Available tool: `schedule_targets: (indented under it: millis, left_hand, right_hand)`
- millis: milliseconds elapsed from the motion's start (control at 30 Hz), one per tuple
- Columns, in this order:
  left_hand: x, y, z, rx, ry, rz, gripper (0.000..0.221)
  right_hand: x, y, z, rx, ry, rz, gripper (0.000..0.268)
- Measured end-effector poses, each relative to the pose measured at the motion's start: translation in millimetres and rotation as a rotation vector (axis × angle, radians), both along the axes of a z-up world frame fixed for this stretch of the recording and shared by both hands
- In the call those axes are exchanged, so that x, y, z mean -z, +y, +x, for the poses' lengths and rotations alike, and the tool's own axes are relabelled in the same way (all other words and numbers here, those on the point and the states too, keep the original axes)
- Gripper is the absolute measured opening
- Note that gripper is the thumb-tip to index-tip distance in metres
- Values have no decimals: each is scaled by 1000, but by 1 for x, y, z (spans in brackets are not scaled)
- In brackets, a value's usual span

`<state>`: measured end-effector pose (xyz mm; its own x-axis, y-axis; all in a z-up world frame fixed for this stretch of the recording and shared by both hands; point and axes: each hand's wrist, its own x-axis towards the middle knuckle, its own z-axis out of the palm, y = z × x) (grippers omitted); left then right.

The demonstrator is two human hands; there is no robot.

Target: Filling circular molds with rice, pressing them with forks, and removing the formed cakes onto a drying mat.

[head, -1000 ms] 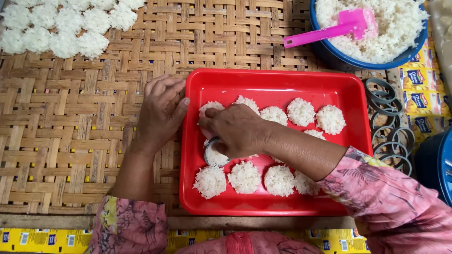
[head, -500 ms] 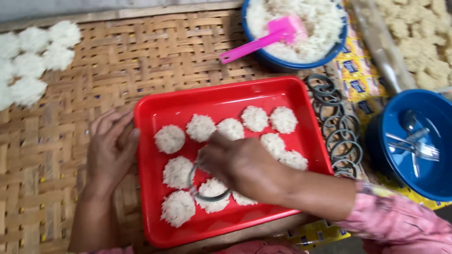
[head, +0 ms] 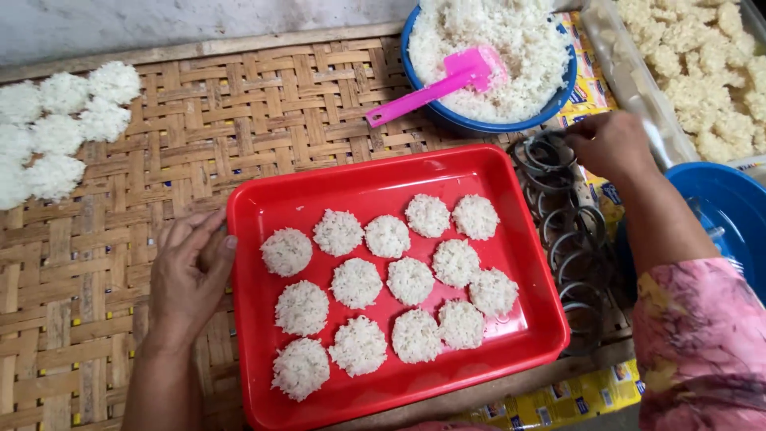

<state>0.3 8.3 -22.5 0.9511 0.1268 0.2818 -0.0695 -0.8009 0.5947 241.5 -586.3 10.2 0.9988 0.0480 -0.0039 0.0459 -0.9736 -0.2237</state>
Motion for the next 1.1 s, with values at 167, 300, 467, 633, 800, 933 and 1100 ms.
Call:
schedule_targets:
  millis: [167,300,467,633,800,933,1100]
  left_hand:
    - [-23,-18,-3,-47,12,-200,43]
    - [-46,-25,-19,-121,70,-188,41]
    - [-56,-35,-77,-164,287,-170,38]
    - [-12,-56,-115,-73,243,-540,44]
    - [7,-69,-118,43,38,-1137,49]
    - [-13,-37,-125,-28,18,-1066,48]
    - [-30,17,-145,-148,-31,-1059,48]
  right_hand:
    - [22,2,15,35,62,-111,35]
    - [20,5,-6,47,-176,-389,35]
    - [10,16,-93,-40,-162,-241,32]
    - [-6,67,-154,7,168,-198,27]
    - [30,36,-148,2,104,72,26]
    - [2,84,-152,13,209,216,15]
    - [-16,161,-149,-142,178,266,14]
